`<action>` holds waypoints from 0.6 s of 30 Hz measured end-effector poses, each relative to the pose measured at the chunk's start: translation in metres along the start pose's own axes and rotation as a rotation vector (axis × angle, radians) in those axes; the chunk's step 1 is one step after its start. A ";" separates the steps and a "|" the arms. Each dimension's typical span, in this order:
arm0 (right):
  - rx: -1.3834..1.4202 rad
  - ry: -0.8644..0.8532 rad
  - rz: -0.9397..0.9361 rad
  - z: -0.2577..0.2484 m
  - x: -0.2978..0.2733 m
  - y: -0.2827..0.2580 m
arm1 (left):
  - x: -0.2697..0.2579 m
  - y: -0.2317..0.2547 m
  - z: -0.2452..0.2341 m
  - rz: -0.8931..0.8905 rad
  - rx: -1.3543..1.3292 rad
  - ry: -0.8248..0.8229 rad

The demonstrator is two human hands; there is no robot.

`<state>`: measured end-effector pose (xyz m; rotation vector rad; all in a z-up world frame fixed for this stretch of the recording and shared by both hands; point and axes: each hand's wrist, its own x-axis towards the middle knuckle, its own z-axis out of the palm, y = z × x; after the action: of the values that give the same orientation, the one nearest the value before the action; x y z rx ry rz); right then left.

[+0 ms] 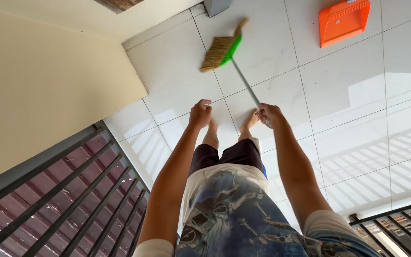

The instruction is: Sweep the floor of a balcony using a broom and collect debris in a dustpan.

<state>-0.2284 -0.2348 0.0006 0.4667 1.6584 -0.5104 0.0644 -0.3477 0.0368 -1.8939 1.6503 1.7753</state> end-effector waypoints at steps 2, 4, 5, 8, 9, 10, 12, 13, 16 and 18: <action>-0.037 0.036 -0.001 -0.022 -0.014 0.016 | 0.003 -0.008 0.008 0.015 -0.002 -0.001; -0.062 0.066 -0.006 -0.038 -0.025 0.034 | 0.000 -0.013 0.009 0.040 0.007 -0.002; -0.089 0.030 -0.020 -0.043 -0.029 0.042 | -0.004 -0.013 0.006 0.034 -0.006 -0.006; -0.250 -0.028 -0.083 -0.033 -0.058 0.062 | -0.001 -0.045 0.004 0.040 -0.046 -0.002; -0.391 -0.050 -0.119 -0.029 -0.070 0.069 | 0.001 -0.060 0.008 0.037 -0.076 0.002; -0.388 -0.048 -0.118 -0.012 -0.070 0.070 | 0.000 -0.069 0.004 0.039 -0.076 -0.001; -0.522 -0.233 -0.167 0.017 -0.072 0.076 | -0.008 -0.089 0.001 0.014 -0.069 0.045; -0.521 -0.234 -0.171 0.044 -0.065 0.075 | -0.010 -0.100 0.000 0.017 -0.068 0.047; -0.468 -0.340 -0.117 0.113 -0.044 0.066 | -0.027 -0.120 -0.005 -0.057 -0.035 0.116; -0.532 -0.390 -0.153 0.143 -0.029 0.052 | -0.048 -0.114 -0.004 -0.188 -0.032 0.117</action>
<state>-0.0793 -0.2751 0.0081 -0.1469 1.3822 -0.2317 0.1586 -0.2718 0.0080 -2.1253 1.4291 1.6571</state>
